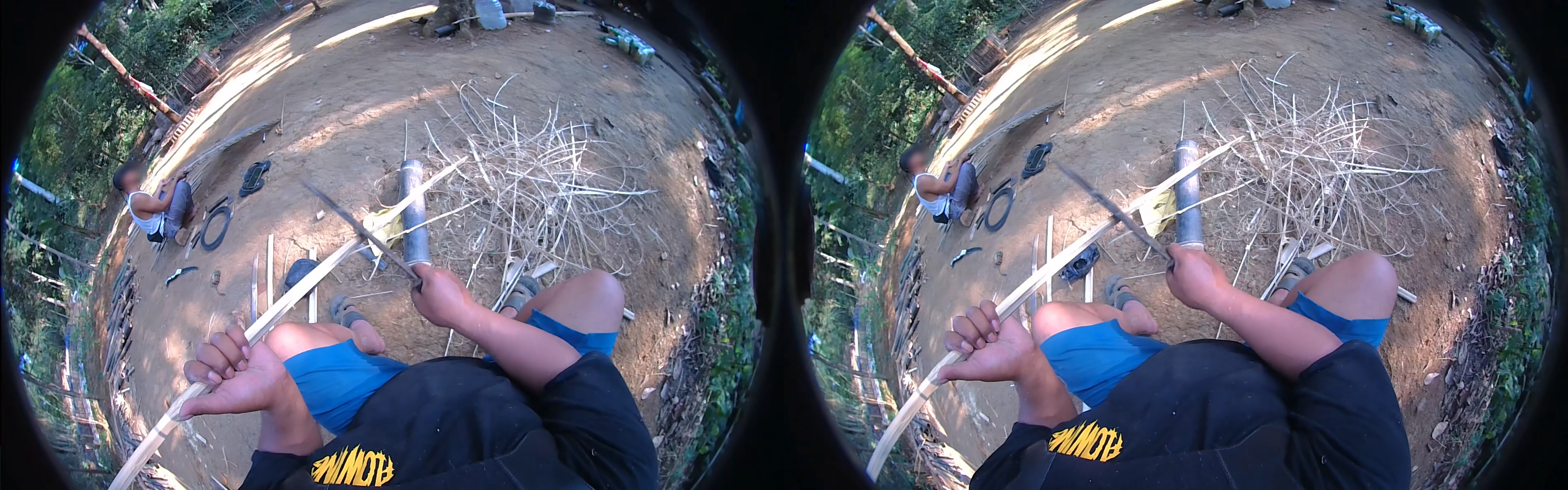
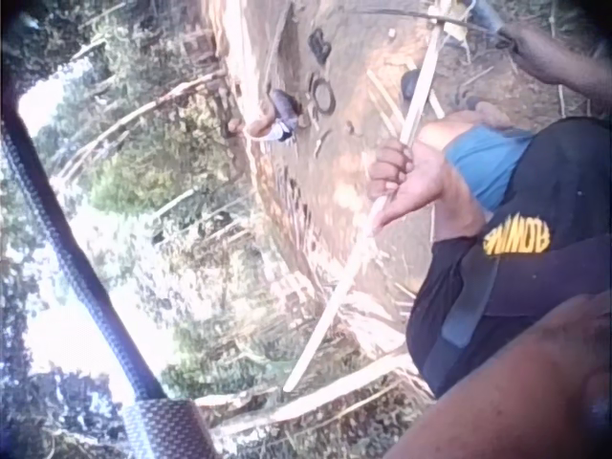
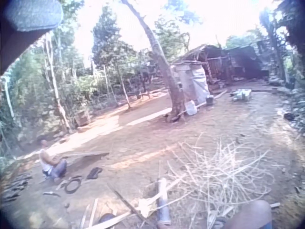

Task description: The person holds a bamboo strip and uses a machete to shave down the surface and edges.

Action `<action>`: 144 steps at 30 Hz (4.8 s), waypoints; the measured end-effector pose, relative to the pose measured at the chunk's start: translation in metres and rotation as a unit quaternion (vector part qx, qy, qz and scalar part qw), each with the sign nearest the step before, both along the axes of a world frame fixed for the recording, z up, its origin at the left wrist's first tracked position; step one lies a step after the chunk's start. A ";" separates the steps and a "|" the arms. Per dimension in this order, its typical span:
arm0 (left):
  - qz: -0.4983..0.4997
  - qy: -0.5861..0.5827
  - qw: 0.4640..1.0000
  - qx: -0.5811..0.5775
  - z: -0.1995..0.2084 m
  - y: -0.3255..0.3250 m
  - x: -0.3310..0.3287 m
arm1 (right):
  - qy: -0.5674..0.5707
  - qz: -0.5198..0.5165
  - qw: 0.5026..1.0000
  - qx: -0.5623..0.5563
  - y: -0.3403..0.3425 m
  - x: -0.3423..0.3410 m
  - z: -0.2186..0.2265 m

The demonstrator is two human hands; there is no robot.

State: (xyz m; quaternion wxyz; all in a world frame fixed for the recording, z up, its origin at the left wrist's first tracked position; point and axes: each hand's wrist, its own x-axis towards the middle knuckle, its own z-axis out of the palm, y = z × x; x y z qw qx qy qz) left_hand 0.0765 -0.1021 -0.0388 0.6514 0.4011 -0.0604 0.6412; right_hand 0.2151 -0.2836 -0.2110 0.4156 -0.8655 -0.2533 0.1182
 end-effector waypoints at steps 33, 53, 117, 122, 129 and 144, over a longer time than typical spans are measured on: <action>-0.029 0.022 0.998 0.052 0.012 0.000 -0.036 | 0.060 -0.041 0.997 0.019 0.003 0.023 -0.052; 0.022 0.012 0.999 -0.024 0.010 0.006 -0.040 | -0.062 0.131 0.986 0.077 0.025 -0.054 0.020; -0.151 -0.063 0.977 0.134 0.061 0.032 -0.059 | 0.029 0.042 0.991 0.126 0.018 -0.024 0.004; -0.164 -0.067 0.966 0.190 0.106 0.054 -0.049 | -0.062 0.087 0.985 0.134 0.020 -0.039 0.033; -0.158 -0.059 0.959 0.227 0.139 0.080 -0.003 | 0.057 0.028 0.989 0.136 0.025 -0.021 0.022; -0.232 -0.002 0.950 0.210 0.024 0.010 0.065 | -0.012 0.071 0.989 0.126 0.005 -0.016 0.056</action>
